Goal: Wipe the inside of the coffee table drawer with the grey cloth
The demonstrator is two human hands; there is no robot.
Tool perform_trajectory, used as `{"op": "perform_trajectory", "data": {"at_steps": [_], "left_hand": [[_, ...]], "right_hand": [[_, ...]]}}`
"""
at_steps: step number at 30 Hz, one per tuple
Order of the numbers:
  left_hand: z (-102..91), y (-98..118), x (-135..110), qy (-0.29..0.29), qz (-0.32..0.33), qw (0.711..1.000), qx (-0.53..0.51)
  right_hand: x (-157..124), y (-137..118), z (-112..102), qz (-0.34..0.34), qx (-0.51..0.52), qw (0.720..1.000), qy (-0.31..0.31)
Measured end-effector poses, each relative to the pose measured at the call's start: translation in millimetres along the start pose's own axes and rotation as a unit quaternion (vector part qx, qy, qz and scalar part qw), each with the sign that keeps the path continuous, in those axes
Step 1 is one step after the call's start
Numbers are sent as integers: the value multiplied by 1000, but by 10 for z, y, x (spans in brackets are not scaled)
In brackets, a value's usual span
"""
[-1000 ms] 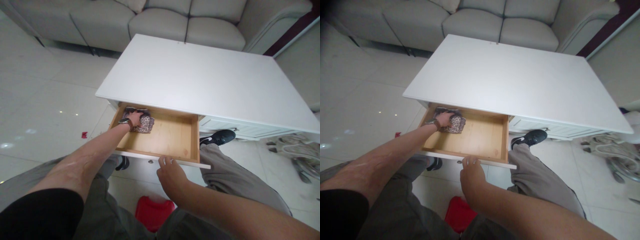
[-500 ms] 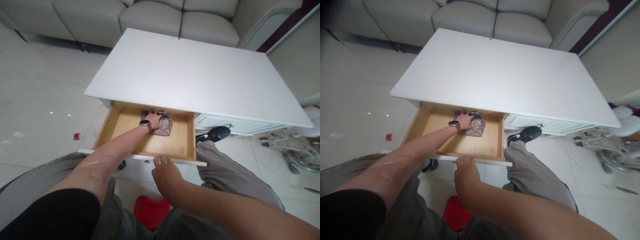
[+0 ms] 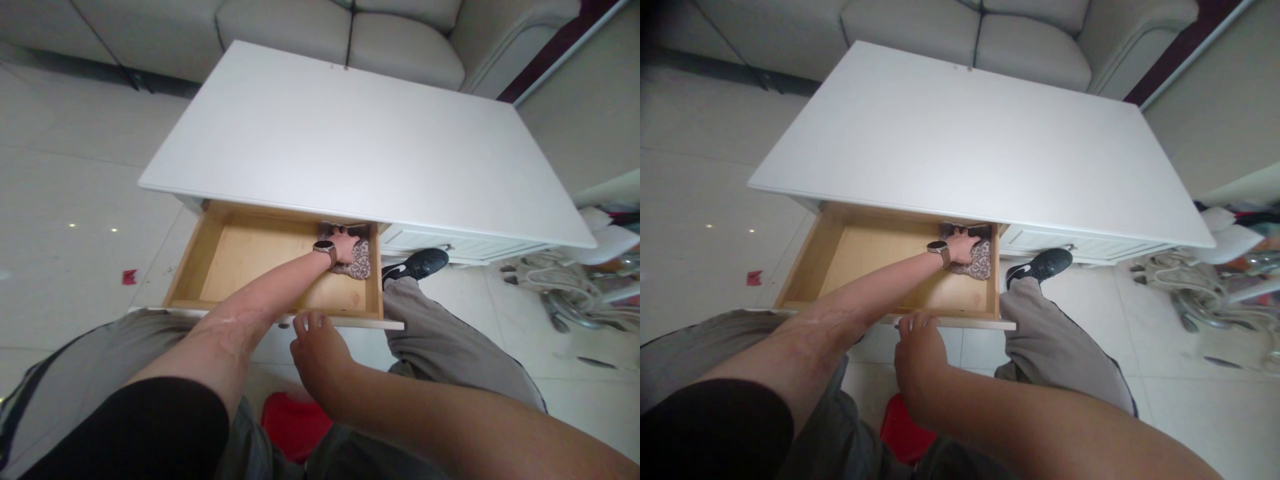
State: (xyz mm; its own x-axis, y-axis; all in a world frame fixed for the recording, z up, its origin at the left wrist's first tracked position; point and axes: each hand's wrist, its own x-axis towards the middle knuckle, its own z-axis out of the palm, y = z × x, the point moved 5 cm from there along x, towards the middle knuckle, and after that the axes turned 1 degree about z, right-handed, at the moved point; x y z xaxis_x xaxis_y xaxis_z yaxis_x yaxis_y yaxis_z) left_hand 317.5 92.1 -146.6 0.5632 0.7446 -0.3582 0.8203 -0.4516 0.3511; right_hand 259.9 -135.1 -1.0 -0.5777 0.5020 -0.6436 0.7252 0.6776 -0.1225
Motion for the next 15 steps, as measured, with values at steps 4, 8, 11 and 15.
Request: {"op": "perform_trajectory", "data": {"at_steps": [4,8,11,15], "left_hand": [[3,-16,-42,3,10,1000,23],[90,104,-213,-7,33,998,46],[240,301,-409,-40,70,995,66],[449,467,-643,-66,95,989,91]], "right_hand": [[6,-8,-1,-4,-6,1000,-4],[32,-30,32,2,-13,1000,1],[59,-65,55,7,-8,1000,8],[84,-112,88,6,-37,999,3]]}}
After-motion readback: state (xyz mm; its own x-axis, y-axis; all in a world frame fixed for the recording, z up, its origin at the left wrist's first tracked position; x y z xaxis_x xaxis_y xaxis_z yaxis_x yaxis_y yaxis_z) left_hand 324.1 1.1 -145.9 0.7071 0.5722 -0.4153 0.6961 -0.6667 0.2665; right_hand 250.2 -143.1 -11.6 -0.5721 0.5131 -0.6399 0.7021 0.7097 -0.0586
